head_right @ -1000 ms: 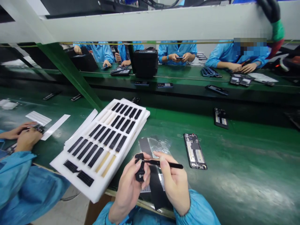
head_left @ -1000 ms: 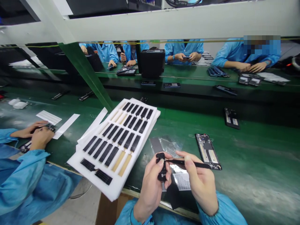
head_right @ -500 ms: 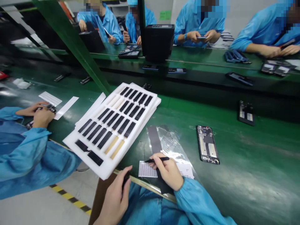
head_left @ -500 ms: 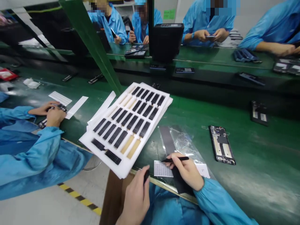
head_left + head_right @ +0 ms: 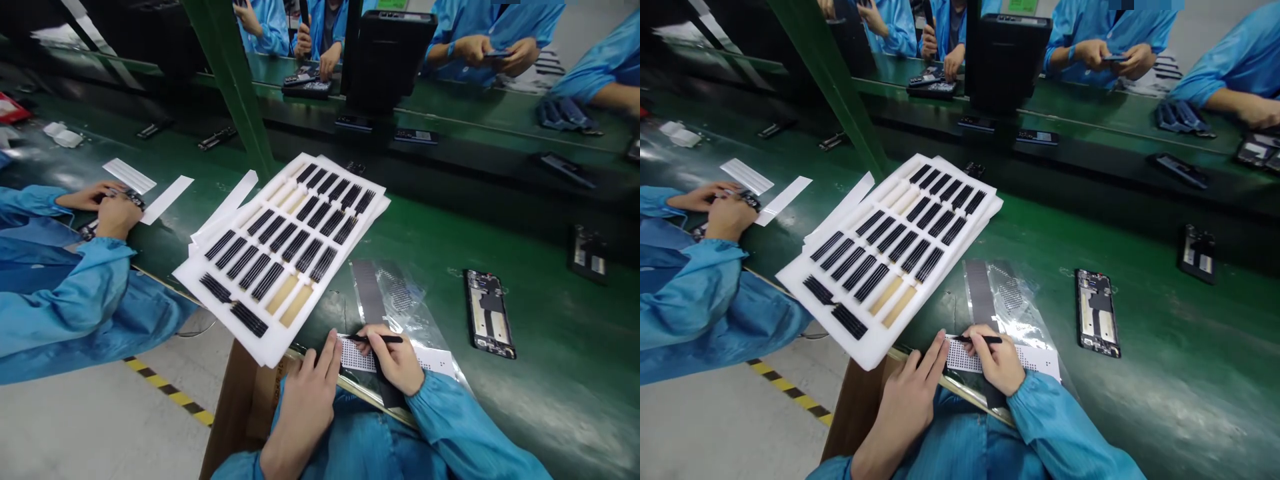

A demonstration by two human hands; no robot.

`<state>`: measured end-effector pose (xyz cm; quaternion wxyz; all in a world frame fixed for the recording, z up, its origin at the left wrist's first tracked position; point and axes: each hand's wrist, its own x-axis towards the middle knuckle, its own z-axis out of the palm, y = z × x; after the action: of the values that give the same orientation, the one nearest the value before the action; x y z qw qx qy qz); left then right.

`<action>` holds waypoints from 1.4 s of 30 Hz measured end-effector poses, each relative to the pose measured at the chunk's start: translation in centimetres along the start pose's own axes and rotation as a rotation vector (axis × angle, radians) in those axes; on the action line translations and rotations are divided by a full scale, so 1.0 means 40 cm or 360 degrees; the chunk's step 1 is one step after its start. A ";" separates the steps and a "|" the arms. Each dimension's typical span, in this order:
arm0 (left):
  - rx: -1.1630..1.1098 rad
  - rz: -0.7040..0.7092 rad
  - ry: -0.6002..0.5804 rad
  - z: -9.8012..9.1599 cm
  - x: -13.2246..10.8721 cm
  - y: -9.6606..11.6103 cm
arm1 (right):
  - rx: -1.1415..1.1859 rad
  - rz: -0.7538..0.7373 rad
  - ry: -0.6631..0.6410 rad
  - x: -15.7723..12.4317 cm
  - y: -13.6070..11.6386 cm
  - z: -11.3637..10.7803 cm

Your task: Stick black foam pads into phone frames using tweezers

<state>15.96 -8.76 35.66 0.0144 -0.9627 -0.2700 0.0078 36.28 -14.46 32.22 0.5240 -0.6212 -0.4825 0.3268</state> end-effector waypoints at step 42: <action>-0.0180 0.0368 -0.0199 -0.011 0.290 0.129 | 0.0019 0.0421 0.0674 -0.009 0.048 -0.211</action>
<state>28.59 -7.15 35.83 -0.0578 -0.9843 -0.1575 0.0541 44.33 -17.60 32.34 0.5698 -0.7305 -0.2743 0.2579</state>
